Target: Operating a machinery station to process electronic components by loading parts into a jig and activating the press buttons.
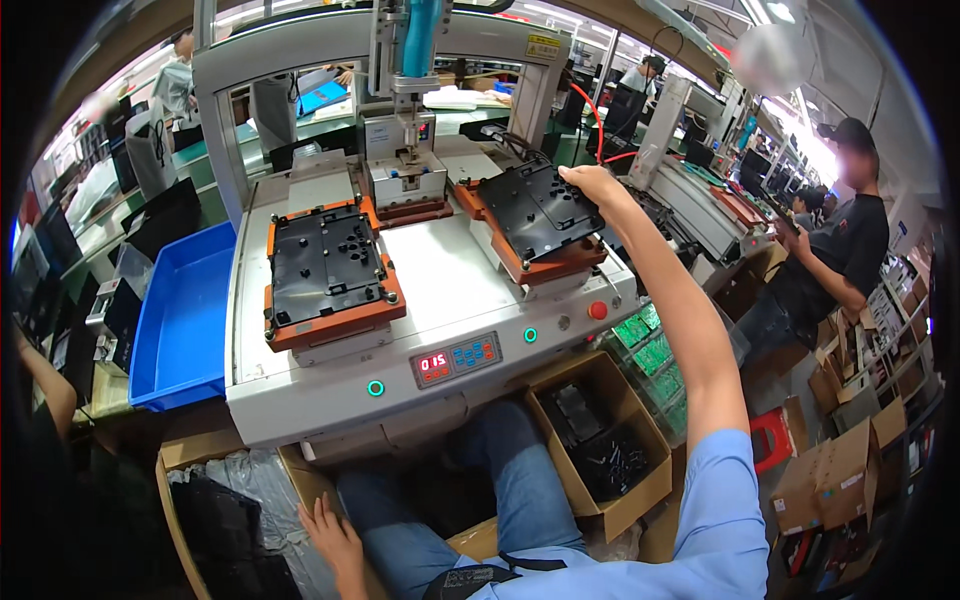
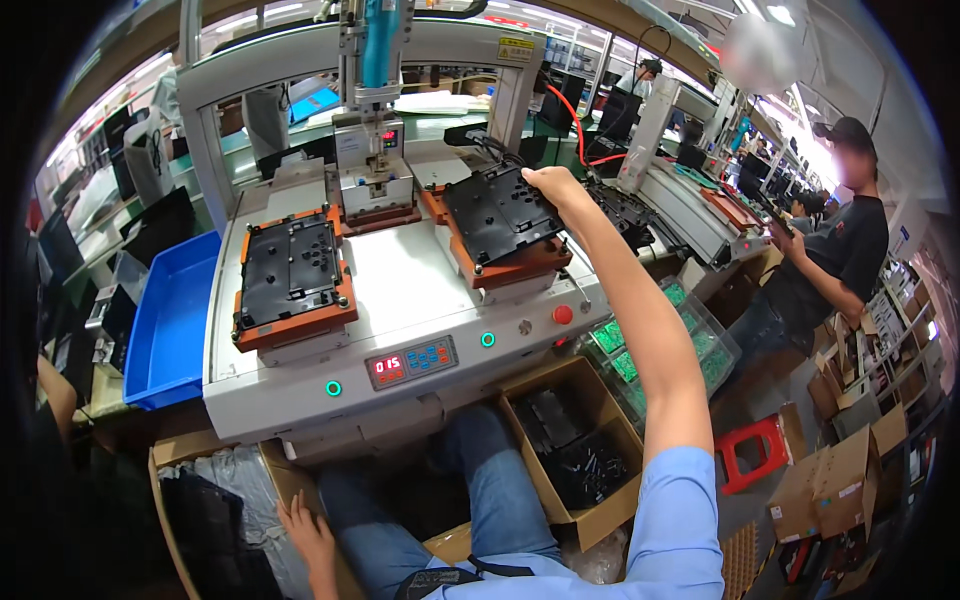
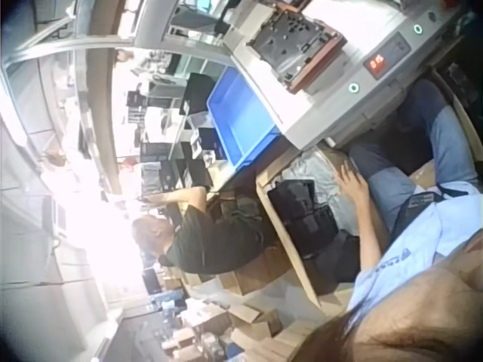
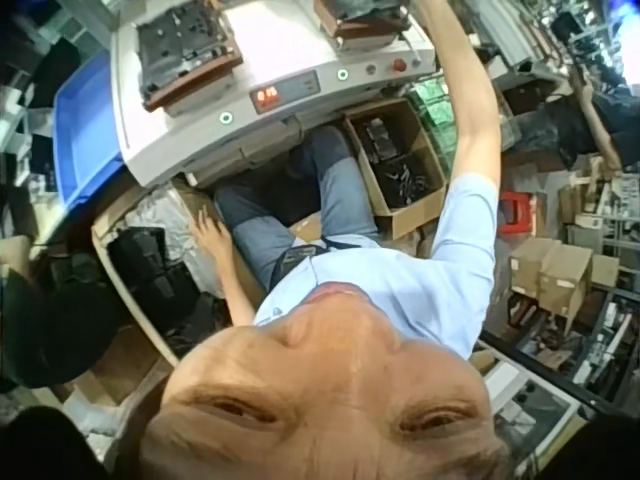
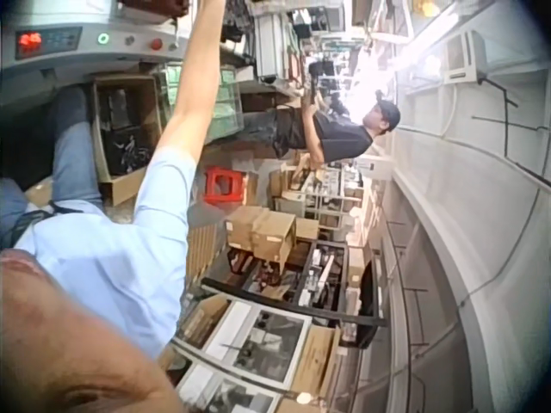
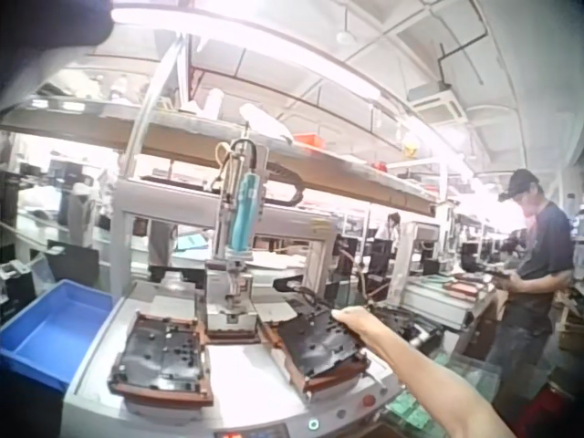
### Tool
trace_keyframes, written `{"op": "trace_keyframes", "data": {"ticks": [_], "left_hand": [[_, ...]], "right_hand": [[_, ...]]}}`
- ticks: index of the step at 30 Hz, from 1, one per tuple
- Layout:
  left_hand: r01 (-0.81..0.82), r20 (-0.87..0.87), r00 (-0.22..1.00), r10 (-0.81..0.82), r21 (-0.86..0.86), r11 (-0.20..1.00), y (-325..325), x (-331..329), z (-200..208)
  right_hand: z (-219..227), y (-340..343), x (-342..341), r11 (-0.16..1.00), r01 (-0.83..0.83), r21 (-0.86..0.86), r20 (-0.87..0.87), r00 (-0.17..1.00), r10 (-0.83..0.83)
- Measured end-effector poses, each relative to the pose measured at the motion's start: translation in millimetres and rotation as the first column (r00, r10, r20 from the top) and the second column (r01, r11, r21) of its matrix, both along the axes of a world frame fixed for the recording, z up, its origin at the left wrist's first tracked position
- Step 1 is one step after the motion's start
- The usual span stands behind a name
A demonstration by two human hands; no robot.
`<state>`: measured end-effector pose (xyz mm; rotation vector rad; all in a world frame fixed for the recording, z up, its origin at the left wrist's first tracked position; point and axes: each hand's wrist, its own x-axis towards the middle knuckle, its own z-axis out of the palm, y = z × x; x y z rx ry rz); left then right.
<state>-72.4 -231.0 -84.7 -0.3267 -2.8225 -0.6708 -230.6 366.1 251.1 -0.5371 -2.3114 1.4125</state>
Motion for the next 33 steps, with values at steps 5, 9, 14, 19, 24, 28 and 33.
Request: {"op": "trace_keyframes", "data": {"ticks": [5, 9, 14, 19, 24, 28, 33], "left_hand": [[0.026, -0.054, 0.998, -0.027, -0.023, 0.999, 9, -3, 4], [0.012, -0.031, 0.999, -0.014, -0.052, 0.999, 8, -2, 4], [0.015, -0.054, 0.998, -0.016, -0.028, 1.000, 14, -4, 9], [-0.001, -0.041, 0.999, -0.002, -0.077, 0.997, 9, 0, 11], [0.018, -0.035, 0.999, -0.021, -0.100, 0.995, 12, -2, 11], [0.042, -0.036, 0.998, -0.045, -0.089, 0.995, 15, -5, 8], [-0.004, -0.062, 0.998, -0.002, -0.102, 0.995, 12, -4, 10]], "right_hand": [[-30, 20, -8, 0.992, 0.060, 0.115, -0.022, 0.998, -0.058], [-23, 13, -5, 0.920, 0.064, 0.387, 0.205, 0.967, -0.154], [-40, -4, -1, 0.721, 0.256, 0.644, -0.112, 0.964, -0.242], [-17, -26, -5, 0.533, 0.132, 0.836, 0.023, 0.962, -0.273], [-13, -13, -43, 0.531, 0.304, 0.791, -0.103, 0.922, -0.374], [-23, -2, -63, 0.569, 0.253, 0.782, 0.026, 0.900, -0.435], [-27, -38, -73, 0.511, 0.303, 0.804, -0.051, 0.892, -0.449]]}}
